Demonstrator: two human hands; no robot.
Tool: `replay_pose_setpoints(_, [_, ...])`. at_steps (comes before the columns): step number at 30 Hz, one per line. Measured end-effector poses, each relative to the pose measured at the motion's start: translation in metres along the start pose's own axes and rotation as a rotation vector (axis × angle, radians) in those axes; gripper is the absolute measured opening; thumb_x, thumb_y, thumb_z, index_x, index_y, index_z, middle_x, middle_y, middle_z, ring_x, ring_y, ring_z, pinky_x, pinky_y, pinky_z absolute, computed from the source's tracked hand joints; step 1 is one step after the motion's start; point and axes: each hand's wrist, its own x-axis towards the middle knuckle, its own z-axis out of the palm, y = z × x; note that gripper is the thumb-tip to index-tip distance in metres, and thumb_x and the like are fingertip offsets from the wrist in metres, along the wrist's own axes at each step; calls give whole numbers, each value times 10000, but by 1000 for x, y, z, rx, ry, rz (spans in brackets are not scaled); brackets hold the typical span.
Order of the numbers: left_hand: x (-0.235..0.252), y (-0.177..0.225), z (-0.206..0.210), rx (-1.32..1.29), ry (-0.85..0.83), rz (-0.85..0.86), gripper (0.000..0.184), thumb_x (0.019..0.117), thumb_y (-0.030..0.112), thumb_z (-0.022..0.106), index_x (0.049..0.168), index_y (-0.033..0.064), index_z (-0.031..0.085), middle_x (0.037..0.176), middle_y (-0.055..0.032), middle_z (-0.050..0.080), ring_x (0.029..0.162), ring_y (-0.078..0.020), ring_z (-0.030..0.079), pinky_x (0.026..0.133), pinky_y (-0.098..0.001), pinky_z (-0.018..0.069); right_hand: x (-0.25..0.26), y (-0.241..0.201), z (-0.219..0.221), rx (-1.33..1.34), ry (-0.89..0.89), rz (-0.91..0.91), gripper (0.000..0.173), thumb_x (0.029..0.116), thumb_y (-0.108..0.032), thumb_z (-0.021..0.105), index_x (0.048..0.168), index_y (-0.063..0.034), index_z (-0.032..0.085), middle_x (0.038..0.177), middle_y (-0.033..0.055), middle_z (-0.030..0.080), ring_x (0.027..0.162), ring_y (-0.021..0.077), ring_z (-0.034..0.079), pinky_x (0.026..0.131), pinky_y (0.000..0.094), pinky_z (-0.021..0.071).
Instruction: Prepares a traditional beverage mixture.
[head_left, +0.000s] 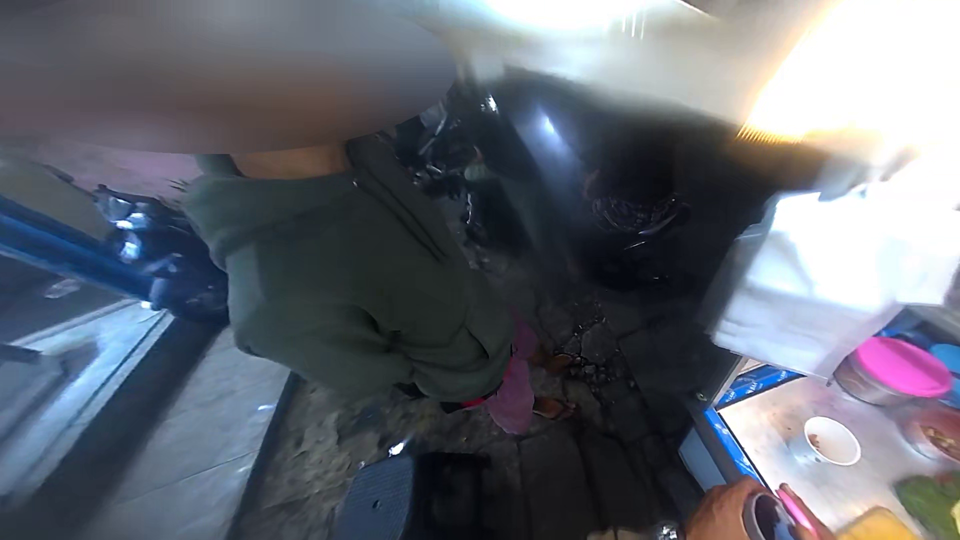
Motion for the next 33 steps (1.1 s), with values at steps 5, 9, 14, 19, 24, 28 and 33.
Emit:
replay_pose_setpoints(5, [3,-20,-4,-250,-80,330,658,604,54,927,1156,-121,614,1413,-286,529,1337,-338,523,1148,-406,435,18,8,-21,56,142,68,403,1103,-174,418,1131,149,658,1134,279,687,1120,248,674,1030,342,508])
replay_pose_setpoints(9, [1,-15,-5,-223,-134,343,673,608,123,935,1164,-113,638,1285,-279,600,1237,-321,583,1097,-382,462,14,10,-17,130,-34,153,440,1089,-245,437,1153,129,661,1148,280,609,1097,251,602,998,359,492])
replay_pose_setpoints(14, [-2,-18,-4,-141,-106,273,683,601,97,934,1182,-91,627,1228,-252,613,1155,-305,613,1031,-376,505,14,-10,-36,-4,-107,-35,180,968,-82,655,1051,64,718,1070,256,683,974,304,691,876,391,588])
replay_pose_setpoints(19, [-5,-16,2,-80,-177,182,668,634,139,924,1189,-73,620,1238,-245,612,1146,-318,618,1011,-400,518,24,-57,-40,-273,-563,52,199,957,2,572,1034,74,741,1129,260,726,1052,447,708,924,606,540])
replay_pose_setpoints(24, [-10,-15,8,-70,-195,179,668,636,124,922,1200,-61,616,1243,-237,610,1143,-311,620,1008,-390,523,23,-57,-39,-367,-706,111,218,972,-24,546,975,95,730,1053,289,723,986,492,703,874,652,530])
replay_pose_setpoints(28, [-13,-13,10,-68,-247,156,668,645,122,915,1210,-64,611,1255,-242,604,1154,-321,615,1015,-401,517,26,-59,-42,-427,-835,141,227,990,-40,544,1006,93,728,1051,304,720,1010,499,695,910,637,516])
replay_pose_setpoints(33, [-12,-12,12,-65,-253,158,690,627,142,931,1210,-48,615,1241,-223,613,1138,-300,621,1006,-386,520,24,-36,-46,-358,-831,83,199,970,-70,576,993,28,748,1062,237,734,1004,440,703,891,617,522])
